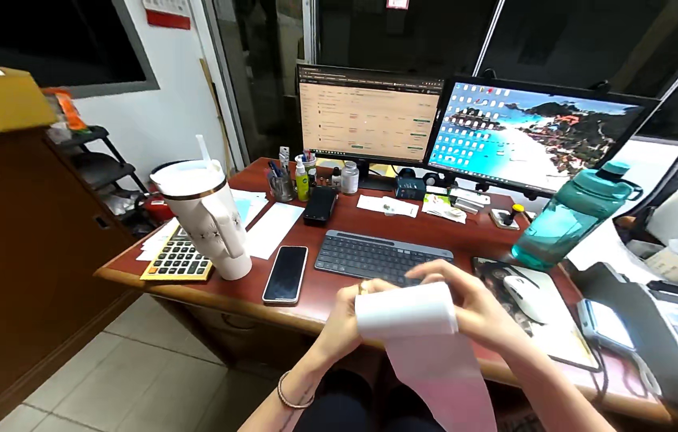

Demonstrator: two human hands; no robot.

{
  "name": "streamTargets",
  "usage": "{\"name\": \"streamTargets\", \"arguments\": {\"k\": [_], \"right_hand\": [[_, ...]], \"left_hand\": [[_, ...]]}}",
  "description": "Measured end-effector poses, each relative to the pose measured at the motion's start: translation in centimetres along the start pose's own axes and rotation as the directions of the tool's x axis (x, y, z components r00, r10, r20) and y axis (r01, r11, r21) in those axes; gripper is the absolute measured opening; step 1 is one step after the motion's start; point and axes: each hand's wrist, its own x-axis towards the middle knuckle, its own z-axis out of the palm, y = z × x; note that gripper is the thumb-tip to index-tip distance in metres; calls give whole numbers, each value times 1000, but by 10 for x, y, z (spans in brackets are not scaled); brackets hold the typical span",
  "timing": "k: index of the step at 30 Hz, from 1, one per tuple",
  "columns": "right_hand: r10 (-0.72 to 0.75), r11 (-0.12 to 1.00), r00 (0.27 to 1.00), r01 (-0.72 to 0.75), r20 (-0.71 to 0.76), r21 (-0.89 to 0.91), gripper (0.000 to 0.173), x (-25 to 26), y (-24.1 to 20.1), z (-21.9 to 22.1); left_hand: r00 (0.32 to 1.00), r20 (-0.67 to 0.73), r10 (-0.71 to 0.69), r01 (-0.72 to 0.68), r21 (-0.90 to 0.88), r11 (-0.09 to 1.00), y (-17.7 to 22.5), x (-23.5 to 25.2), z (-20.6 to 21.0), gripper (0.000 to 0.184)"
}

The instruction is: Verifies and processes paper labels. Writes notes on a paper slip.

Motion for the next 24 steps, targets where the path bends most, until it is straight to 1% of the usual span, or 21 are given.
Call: {"name": "streamTargets", "arguments": {"k": [2,3,4,5,6,7,8,9,10,11,12,13,14,15,16,17,18,20,21,22,24], "right_hand": [[150,989,976,-148,161,-20,36,4,-5,-8],[186,982,968,-188,169,-3,31,5,-6,-9],[189,981,976,-192,106,26,24,5,-6,-7],[166,985,986,-166,15,44,20,5,-7,-6],[125,991,990,-122,-64,49,19,5,-8,-5],[96,995,990,-92,-102,43,21,5,-11,-6],[101,995,990,-98,-94,36,24,5,-15,-9],[137,990,989,-136,-47,31,28,5,-18,-11],[187,982,982,-187,17,22,31,5,-21,-14],[219,975,973,-220,69,9,32,5,-21,-16],[213,977,974,-214,79,4,32,5,-20,-16],[166,986,985,-167,35,12,28,5,-18,-14],[103,994,994,-102,-34,23,24,5,-17,-11],[37,999,994,-35,-99,25,20,7,-18,-9],[-3,1000,990,6,-143,18,19,9,-19,-8],[-1,1000,988,1,-154,2,23,10,-21,-8],[38,999,990,-40,-134,-15,29,11,-22,-9],[135,990,990,-136,-40,-45,37,13,-19,-14],[139,989,990,-140,-22,-43,33,13,-16,-15],[108,994,992,-109,-58,-22,27,13,-14,-14],[-13,1000,988,15,-153,15,19,14,-13,-11]], "left_hand": [[988,-21,155,-152,118,981,0,6,-3,19],[982,-38,184,-176,149,973,2,9,-3,19],[986,-60,152,-144,133,981,5,11,-1,19],[996,-67,58,-53,73,996,9,13,1,22],[997,-30,-73,73,-18,997,15,14,2,29],[984,28,-176,178,-78,981,19,15,1,34],[978,47,-204,208,-79,975,20,16,0,32],[989,27,-147,148,-28,989,18,16,-1,29],[999,-15,-33,34,48,998,14,17,-2,26],[994,-60,87,-80,112,991,11,18,-3,24],[984,-103,145,-132,121,984,9,20,-2,25],[985,-135,107,-98,73,993,12,20,1,29],[991,-134,-7,7,0,1000,16,21,4,36],[984,-91,-151,146,-62,987,21,21,6,40],[967,-51,-250,245,-81,966,23,21,6,37],[961,-51,-273,269,-65,961,21,22,7,29],[972,-92,-218,220,11,975,19,22,7,22],[986,-168,4,27,184,982,13,27,3,15],[984,-168,66,-31,203,979,12,30,1,16],[988,-144,53,-27,176,984,14,32,1,19],[988,-8,-157,157,49,986,21,35,2,23]]}}
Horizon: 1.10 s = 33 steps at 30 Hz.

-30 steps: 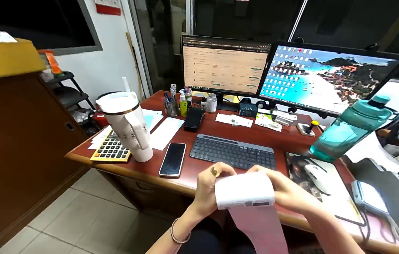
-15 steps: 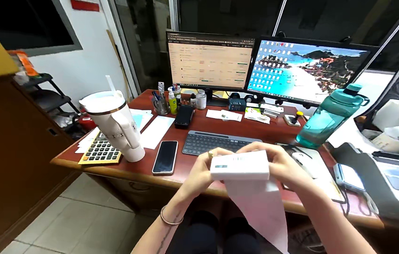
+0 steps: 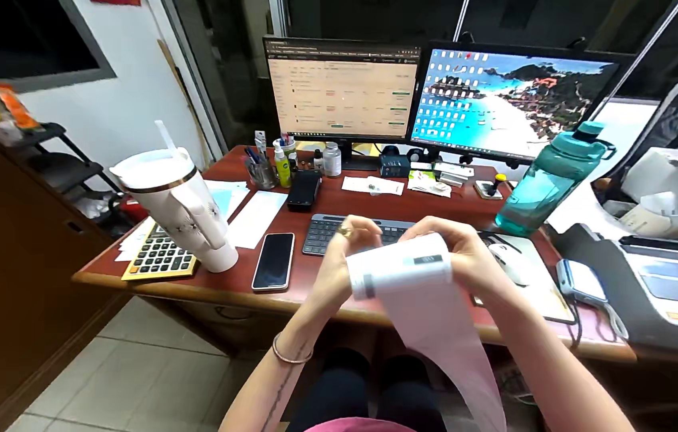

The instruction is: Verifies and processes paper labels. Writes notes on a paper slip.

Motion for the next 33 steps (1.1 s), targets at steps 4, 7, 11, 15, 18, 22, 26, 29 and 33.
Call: {"name": "streamTargets", "arguments": {"k": [4,7,11,15,18,22,26,29,33], "right_hand": [[115,993,991,-116,75,3,35,2,-17,-4],[198,980,960,-189,199,-60,31,8,-17,-15],[-100,995,992,99,80,11,20,21,-17,-19],[-110,994,983,111,144,-1,33,33,-31,-25],[68,998,953,-61,294,-34,34,34,-36,-34],[170,982,981,-161,92,-95,17,19,-33,-35],[335,902,909,-386,-249,-194,34,-30,20,-54],[403,819,799,-532,-447,-213,36,-63,64,-69],[62,519,808,-527,-586,-673,39,-112,134,-101]], "left_hand": [[1000,-15,0,0,10,1000,-2,2,2,14],[902,-113,416,-374,279,885,-10,11,-1,15],[978,-22,206,-205,48,978,3,6,8,29],[997,-74,1,-9,-103,995,17,0,12,22],[920,-96,379,-368,114,923,17,13,1,14],[872,-124,474,-459,131,878,15,15,-14,19],[856,-420,302,-307,58,950,-8,0,-46,22],[867,-485,117,-135,-2,991,-31,-1,-65,29],[896,-436,82,-77,28,997,-85,6,-85,20]]}}
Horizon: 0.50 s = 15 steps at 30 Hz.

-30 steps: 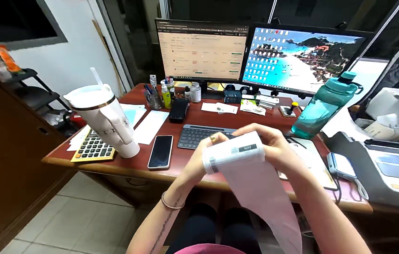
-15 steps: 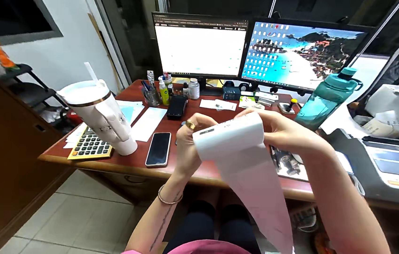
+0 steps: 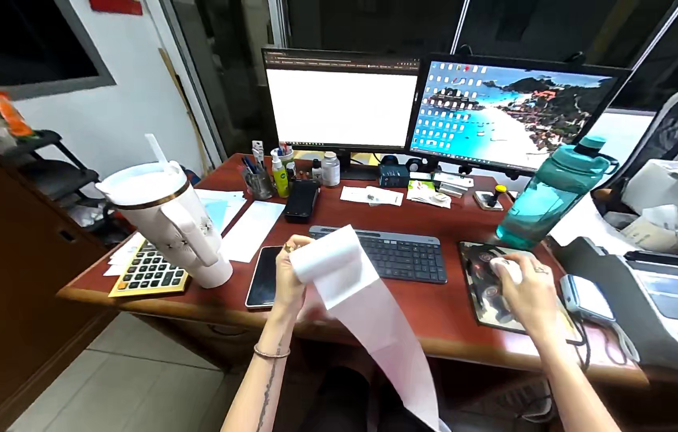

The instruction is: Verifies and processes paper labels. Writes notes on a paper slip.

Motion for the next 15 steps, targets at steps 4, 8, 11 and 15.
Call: {"name": "streamTargets", "arguments": {"k": [4,8,11,15], "right_hand": [[-60,979,997,49,-50,-197,54,-14,58,20],[-69,973,997,58,-41,-224,59,-26,74,30],[-46,970,998,37,-32,-240,59,-26,75,33],[-4,973,1000,6,8,-232,58,-27,74,32]], "left_hand": [[996,-64,65,-59,93,994,-46,0,-17,14],[992,-104,72,-45,240,970,-65,-9,-23,15],[992,-93,81,-43,355,934,-63,-11,-20,18],[991,-92,92,-45,417,908,-61,-14,-18,19]]}}
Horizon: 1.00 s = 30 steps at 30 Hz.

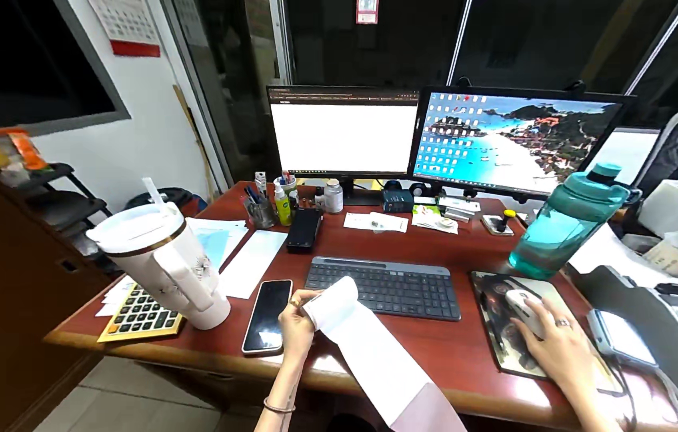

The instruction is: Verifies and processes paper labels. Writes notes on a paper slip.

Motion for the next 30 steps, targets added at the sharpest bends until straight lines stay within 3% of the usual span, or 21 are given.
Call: {"name": "streamTargets", "arguments": {"k": [6,10,16,24,30], "right_hand": [[-19,1000,1000,19,14,10,61,13,6,-3],[-15,1000,1000,15,-26,10,66,15,12,2],[6,1000,999,-5,39,-10,68,15,13,4],[34,999,996,-35,78,5,64,17,12,3],[-13,1000,993,13,117,1,49,25,15,7]], "left_hand": [[995,-38,-93,94,36,995,-1,0,0,18],[997,-34,-69,72,63,995,0,-1,1,18],[997,-22,-69,70,61,996,1,-1,1,21],[997,1,-77,77,14,997,1,-3,1,22],[997,10,-73,73,4,997,1,-2,1,22]]}}
